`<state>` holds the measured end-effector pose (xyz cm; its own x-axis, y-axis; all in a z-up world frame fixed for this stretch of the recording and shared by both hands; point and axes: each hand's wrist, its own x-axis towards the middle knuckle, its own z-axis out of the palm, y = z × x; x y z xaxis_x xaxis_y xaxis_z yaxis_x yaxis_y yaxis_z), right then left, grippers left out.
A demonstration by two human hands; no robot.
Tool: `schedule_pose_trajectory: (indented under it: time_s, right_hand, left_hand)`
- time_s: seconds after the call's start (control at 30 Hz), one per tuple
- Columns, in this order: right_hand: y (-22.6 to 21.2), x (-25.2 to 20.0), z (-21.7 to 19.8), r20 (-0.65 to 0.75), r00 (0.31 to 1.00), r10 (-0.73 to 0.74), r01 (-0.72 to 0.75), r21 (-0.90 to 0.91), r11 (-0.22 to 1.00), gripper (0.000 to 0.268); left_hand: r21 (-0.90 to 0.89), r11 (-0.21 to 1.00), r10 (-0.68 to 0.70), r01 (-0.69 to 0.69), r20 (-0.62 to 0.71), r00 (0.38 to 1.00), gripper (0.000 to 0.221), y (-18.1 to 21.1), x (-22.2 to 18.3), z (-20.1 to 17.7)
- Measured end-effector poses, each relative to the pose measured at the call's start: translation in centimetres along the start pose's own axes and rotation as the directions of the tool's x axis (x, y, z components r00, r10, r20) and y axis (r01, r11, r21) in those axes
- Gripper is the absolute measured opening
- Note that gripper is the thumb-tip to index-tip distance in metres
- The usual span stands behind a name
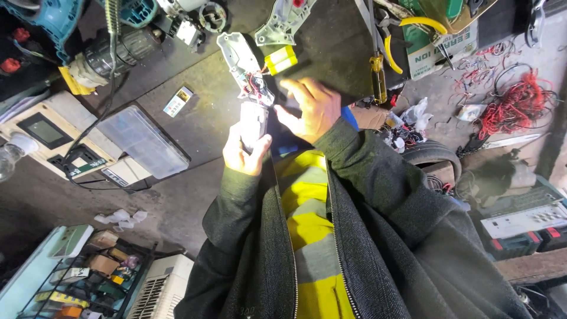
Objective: Assembling the internal components and casing of a handheld electronic device using a screwdriver and pliers.
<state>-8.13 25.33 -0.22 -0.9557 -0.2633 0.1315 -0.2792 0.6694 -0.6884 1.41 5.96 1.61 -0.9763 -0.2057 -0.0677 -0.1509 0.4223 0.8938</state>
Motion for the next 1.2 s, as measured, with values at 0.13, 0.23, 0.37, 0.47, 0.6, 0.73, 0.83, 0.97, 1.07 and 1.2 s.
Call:
schedule_pose_trajectory:
  time_s: [0.13,0.23,0.37,0.47,0.6,0.73,0.83,0.97,1.07,1.2]
  right_hand:
    - [-2.2,-1.4,0.9,0.14,0.939,0.315,-0.342,0.481,0.807,0.034]
    - [-5.0,-2.7,1.3,0.233,0.857,0.46,-0.482,0.679,0.554,0.045]
    - [-6.2,-4.9,2.2,0.42,0.777,0.47,-0.586,0.755,0.294,0.055]
    - [-5.0,-5.0,2.1,0.476,0.701,0.531,-0.673,0.688,0.272,0.052]
    - [-4.0,-3.8,1.6,0.525,0.561,0.64,-0.792,0.566,0.229,0.036]
    - [-4.7,-3.7,1.4,0.565,0.385,0.73,-0.849,0.527,0.04,0.032]
    - [-2.4,-5.7,4.2,0.604,0.378,0.702,-0.597,0.738,-0.314,0.024]
    - [-2.1,-3.9,1.8,0.743,0.38,0.551,-0.501,0.666,-0.552,0.03]
    - [-2.0,-3.6,0.9,0.836,0.438,0.332,-0.503,0.534,-0.68,0.036]
    - [-2.1,-4.3,1.6,0.836,0.535,0.123,-0.475,0.417,-0.775,0.044]
  left_hand:
    - [0.236,0.97,0.061,-0.048,-0.047,0.997,0.059,1.5,-0.2,0.0]
    - [0.319,0.945,0.101,-0.067,-0.089,0.991,0.057,2.3,-0.1,0.9]
    - [0.382,0.921,0.185,-0.076,-0.255,0.949,0.039,4.6,-0.2,4.9]
    - [0.272,0.962,0.107,0.025,-0.46,0.881,0.027,6.7,-0.1,7.8]
    - [-0.215,0.958,-0.144,0.19,0.215,0.966,0.074,6.5,-0.9,2.8]
    - [-0.138,0.96,-0.218,0.245,0.19,0.957,0.013,6.4,4.7,-0.2]
    - [-0.004,0.999,-0.038,0.037,-0.038,0.999,0.01,4.4,8.6,-0.5]
    - [-0.163,0.883,-0.4,0.44,0.229,0.887,0.062,4.0,10.9,1.1]
    - [-0.117,0.888,-0.401,0.446,0.28,0.872,0.064,5.3,11.7,1.5]
    - [-0.277,0.867,-0.41,0.414,0.074,0.909,0.031,0.0,6.7,2.4]
